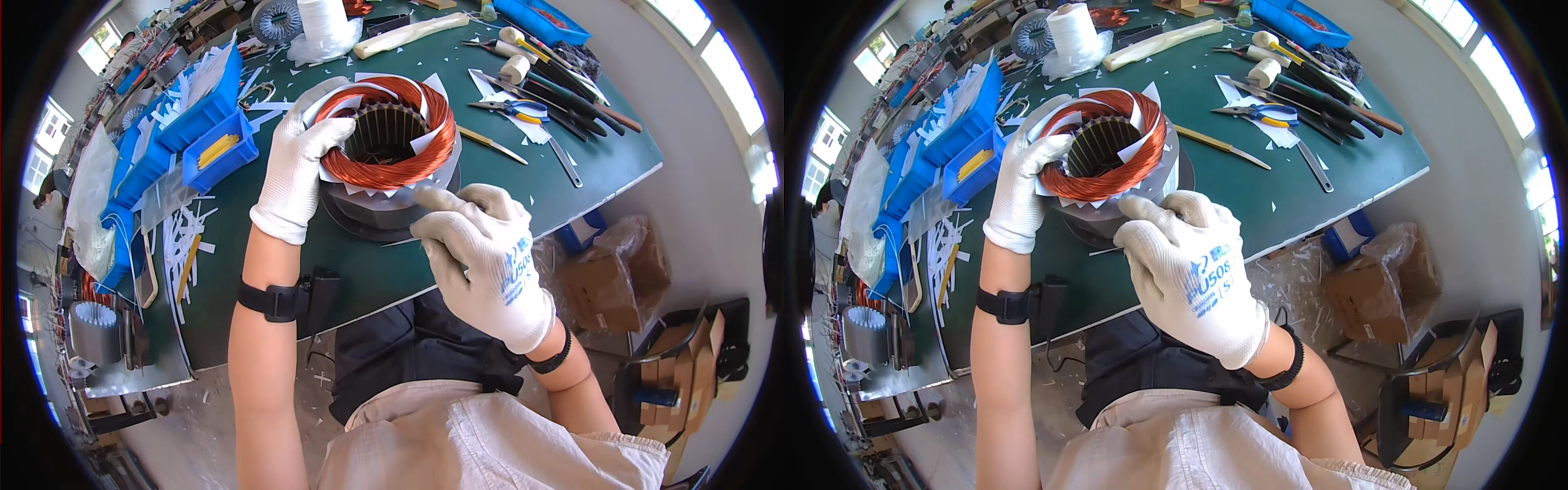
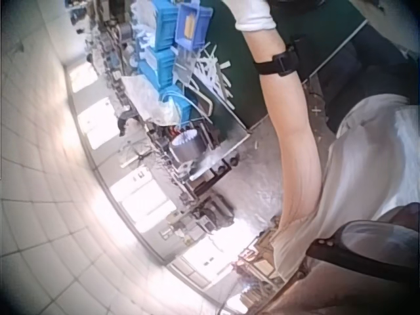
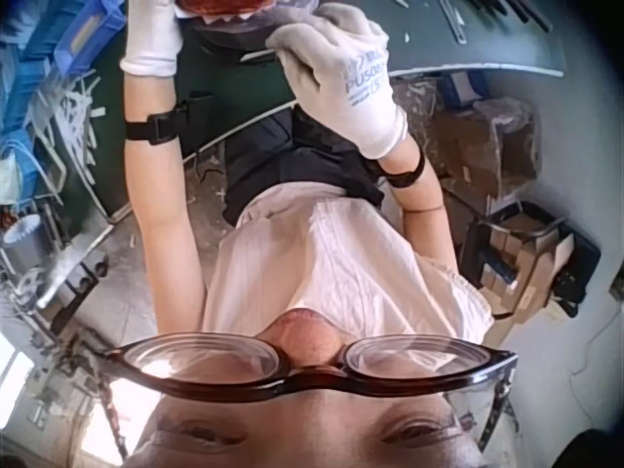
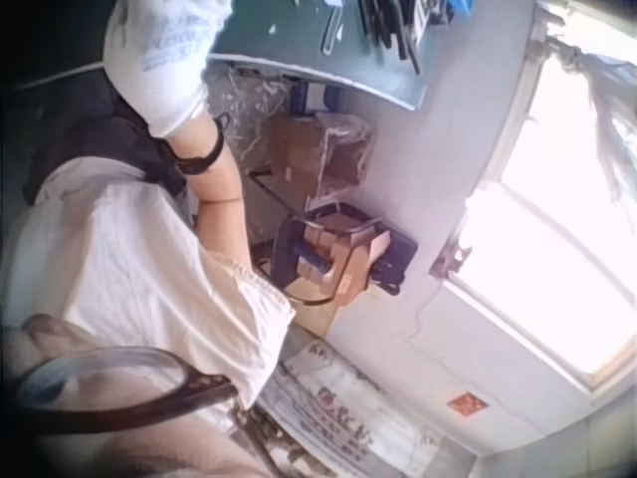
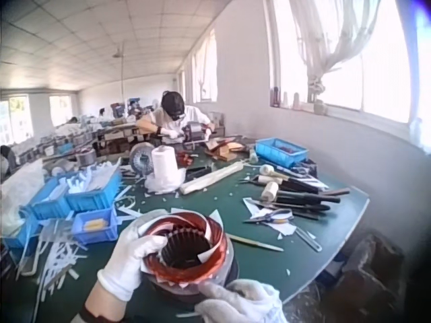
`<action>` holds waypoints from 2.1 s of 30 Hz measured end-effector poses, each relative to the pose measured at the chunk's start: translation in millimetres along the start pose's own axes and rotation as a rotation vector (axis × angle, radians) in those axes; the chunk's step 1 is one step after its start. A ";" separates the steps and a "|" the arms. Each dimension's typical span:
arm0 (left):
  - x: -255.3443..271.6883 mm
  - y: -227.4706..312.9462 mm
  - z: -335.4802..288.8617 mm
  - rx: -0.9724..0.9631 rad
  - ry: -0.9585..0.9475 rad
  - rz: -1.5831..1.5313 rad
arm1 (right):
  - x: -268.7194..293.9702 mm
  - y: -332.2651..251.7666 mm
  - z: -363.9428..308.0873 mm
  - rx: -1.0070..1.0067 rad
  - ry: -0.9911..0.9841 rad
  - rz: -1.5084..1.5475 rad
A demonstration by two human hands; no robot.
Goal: Assembling and winding an electric motor stator by inserting insulation strips and trimming wire.
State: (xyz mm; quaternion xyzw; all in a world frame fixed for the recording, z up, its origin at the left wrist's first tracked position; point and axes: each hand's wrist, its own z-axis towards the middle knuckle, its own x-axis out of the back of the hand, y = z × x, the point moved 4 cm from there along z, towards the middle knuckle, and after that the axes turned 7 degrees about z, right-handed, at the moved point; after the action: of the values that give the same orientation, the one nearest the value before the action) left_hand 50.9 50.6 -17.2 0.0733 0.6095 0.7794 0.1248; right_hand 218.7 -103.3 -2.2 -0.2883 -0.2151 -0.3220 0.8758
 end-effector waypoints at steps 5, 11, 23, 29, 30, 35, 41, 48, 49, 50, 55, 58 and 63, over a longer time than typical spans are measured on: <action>0.1 -0.5 0.8 -0.006 -0.015 -0.012 | 3.4 8.1 4.0 -0.070 0.012 0.130; -1.0 1.2 0.2 -0.015 -0.018 -0.006 | 22.7 18.6 -6.5 -0.036 0.091 -0.011; 0.9 0.7 1.7 -0.014 -0.012 -0.047 | -11.2 13.3 15.7 0.148 -0.067 -0.187; -25.3 17.7 -28.2 -0.006 0.196 0.088 | -2.7 23.8 27.4 0.225 0.050 -0.041; -26.6 16.0 -29.7 -0.034 0.279 0.163 | -6.4 18.6 31.8 0.287 0.024 -0.054; -5.5 5.9 -9.5 -0.079 0.091 0.200 | 21.5 9.9 55.6 0.052 -0.105 0.108; 30.3 37.4 -6.6 -0.092 0.222 0.549 | 8.1 58.5 129.0 0.096 -0.010 0.126; 40.0 45.3 -36.4 0.027 0.211 0.802 | -67.0 109.7 154.0 -0.363 -0.765 0.648; 41.4 44.9 -36.0 0.030 0.221 0.803 | -67.4 110.8 150.3 -0.381 -0.751 0.642; 42.4 42.4 -30.0 0.084 0.223 0.819 | -66.9 111.3 143.9 -0.400 -0.732 0.675; 29.7 52.6 4.6 -0.040 0.158 1.138 | -65.3 117.7 129.3 -0.417 -0.516 0.677; 32.7 54.9 11.3 0.156 0.107 0.875 | -71.1 123.4 125.7 -0.559 -0.502 0.706; 35.0 51.7 19.7 0.168 0.115 0.922 | -68.0 117.1 130.3 -0.366 -0.353 0.718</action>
State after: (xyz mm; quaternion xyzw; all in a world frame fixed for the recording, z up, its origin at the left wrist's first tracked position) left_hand 17.2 67.2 36.4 0.3030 0.5803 0.7044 -0.2744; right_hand 226.8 83.8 13.3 -0.5456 -0.1873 0.0242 0.8165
